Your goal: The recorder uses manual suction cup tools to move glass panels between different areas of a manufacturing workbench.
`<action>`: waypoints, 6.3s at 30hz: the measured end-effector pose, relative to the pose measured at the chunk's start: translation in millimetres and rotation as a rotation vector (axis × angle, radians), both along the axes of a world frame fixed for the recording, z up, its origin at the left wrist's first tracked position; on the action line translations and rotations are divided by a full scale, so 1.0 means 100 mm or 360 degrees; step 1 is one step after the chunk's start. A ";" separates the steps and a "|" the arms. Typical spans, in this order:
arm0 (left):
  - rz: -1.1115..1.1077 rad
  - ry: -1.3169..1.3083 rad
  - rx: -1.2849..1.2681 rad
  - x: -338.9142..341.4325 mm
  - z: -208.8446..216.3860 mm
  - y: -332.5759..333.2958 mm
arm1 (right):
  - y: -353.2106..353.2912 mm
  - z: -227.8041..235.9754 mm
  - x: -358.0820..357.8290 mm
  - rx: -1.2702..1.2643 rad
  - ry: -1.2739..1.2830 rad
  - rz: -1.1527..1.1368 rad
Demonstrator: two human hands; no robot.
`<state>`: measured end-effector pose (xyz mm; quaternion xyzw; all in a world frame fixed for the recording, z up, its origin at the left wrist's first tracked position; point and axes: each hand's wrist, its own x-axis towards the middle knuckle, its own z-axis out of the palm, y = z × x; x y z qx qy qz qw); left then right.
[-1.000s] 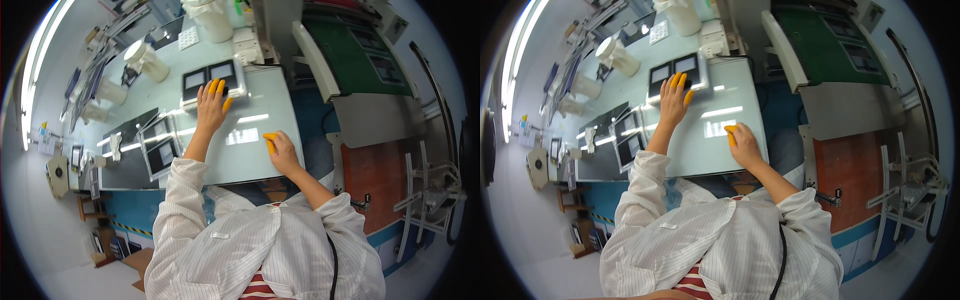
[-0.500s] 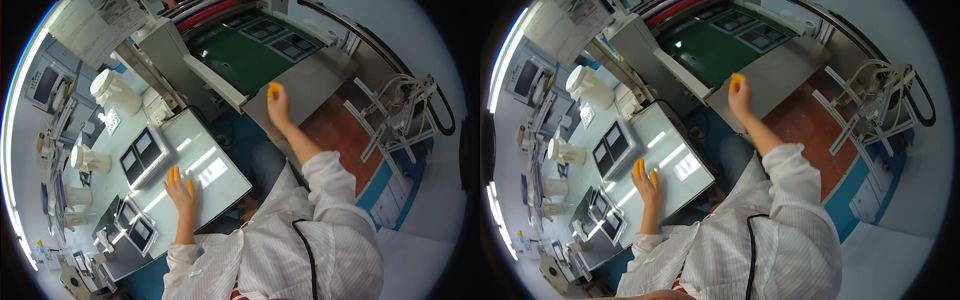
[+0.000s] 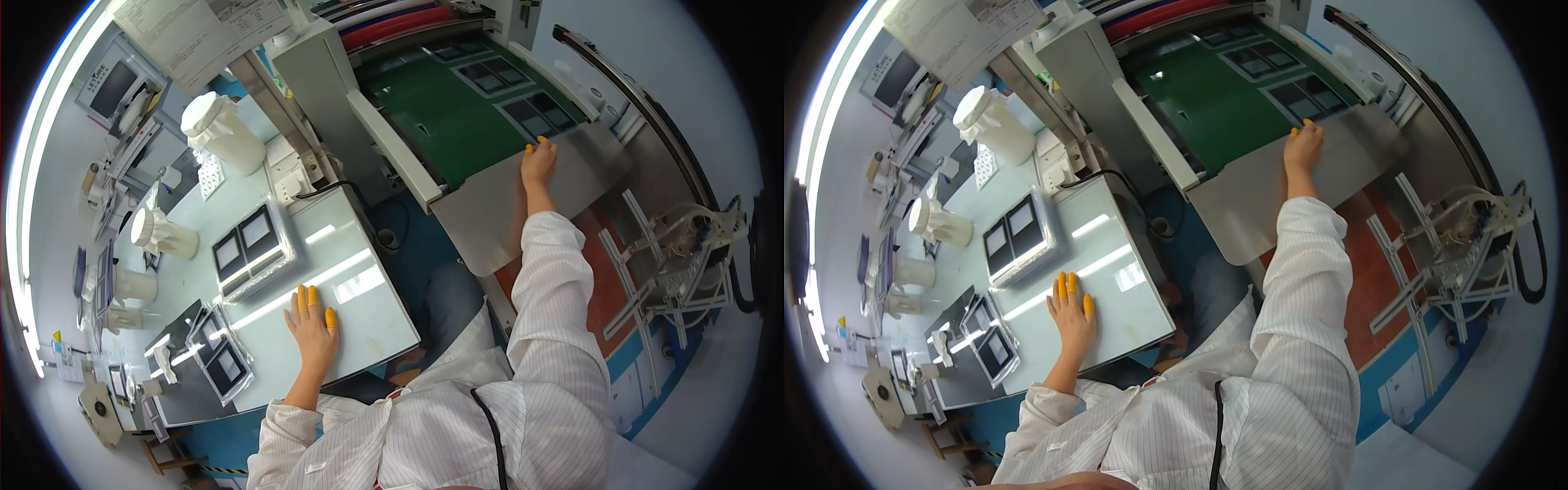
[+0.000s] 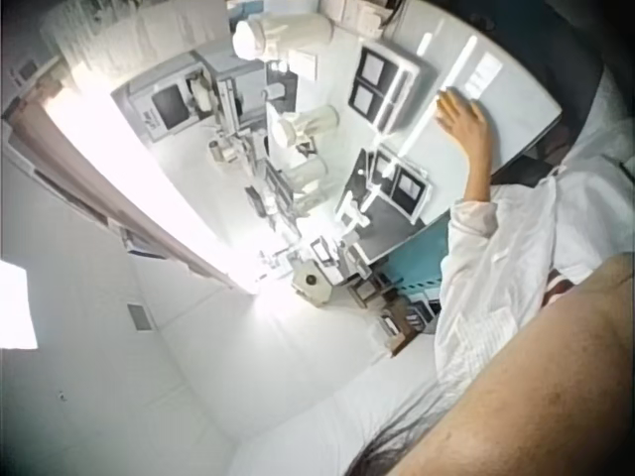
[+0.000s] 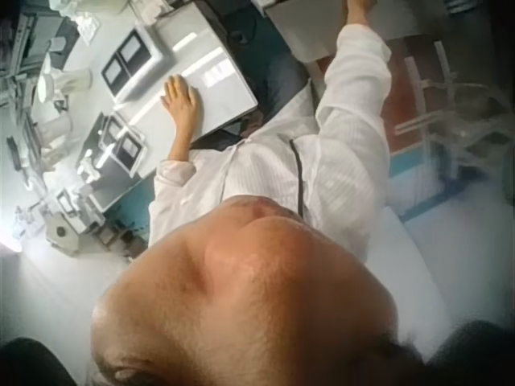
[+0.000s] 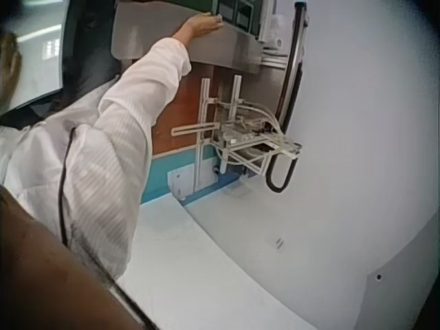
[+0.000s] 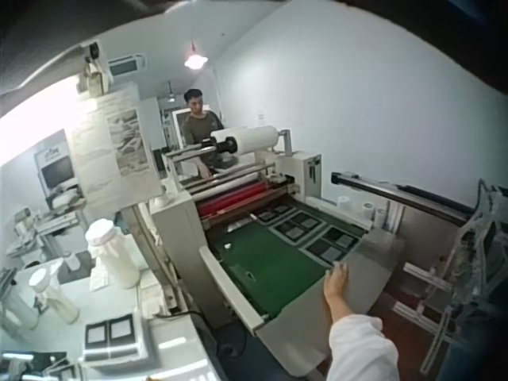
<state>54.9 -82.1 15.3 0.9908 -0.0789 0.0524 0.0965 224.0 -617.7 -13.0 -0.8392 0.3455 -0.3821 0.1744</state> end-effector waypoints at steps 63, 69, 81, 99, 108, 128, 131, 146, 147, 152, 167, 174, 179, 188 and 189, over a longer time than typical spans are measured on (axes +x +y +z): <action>0.0010 -0.0284 -0.1206 -0.28 -0.18 0.75 | 2.97 0.02 -1.08 0.1695 0.0394 0.1654; -0.0096 -0.0318 -0.0547 -0.24 -0.10 0.56 | 2.93 -0.10 -1.10 0.0595 0.0290 0.1398; -0.0042 -0.0159 -0.0507 -0.29 0.04 0.48 | 0.64 0.27 -0.47 -0.0033 0.0249 0.0443; 0.0030 -0.0320 -0.0588 -0.26 -0.06 0.56 | -0.34 -0.18 -0.45 -0.0345 0.0591 -0.0405; -0.0041 -0.0435 -0.0555 -0.26 -0.18 0.60 | 0.70 -0.09 -1.67 -0.0063 0.0402 -0.0404; -0.0041 -0.0577 -0.0722 -0.29 -0.30 0.67 | 1.44 0.64 -2.07 0.1866 -0.0618 0.0800; -0.0052 -0.0588 -0.0754 -0.29 -0.26 0.69 | 1.89 0.96 -2.21 0.1876 -0.0295 0.1249; -0.0005 -0.0537 -0.0955 -0.28 -0.25 0.70 | 2.79 0.40 -1.17 0.2077 0.0640 0.1830; 0.0001 -0.0532 -0.0952 -0.28 -0.24 0.70 | 2.82 0.39 -1.13 0.2036 0.0714 0.1797; -0.0026 -0.0481 -0.0725 -0.28 -0.21 0.68 | 2.88 0.28 -1.08 0.1972 0.0830 0.1701; -0.0054 -0.0370 -0.0482 -0.28 -0.17 0.59 | 3.16 0.33 -1.18 0.1265 0.0787 0.1492; -0.0054 -0.0387 -0.0438 -0.27 -0.17 0.58 | 3.17 0.33 -1.20 0.1147 0.0791 0.1447; -0.0068 -0.0387 -0.0505 -0.26 -0.15 0.60 | 3.13 0.34 -1.31 0.1607 0.0523 0.1555; -0.0051 -0.0375 -0.0486 -0.25 -0.12 0.55 | 3.18 0.22 -1.32 0.0638 0.0471 0.1282; -0.0083 -0.0404 -0.0519 -0.23 -0.11 0.55 | 3.18 0.24 -1.31 0.0656 0.0444 0.1296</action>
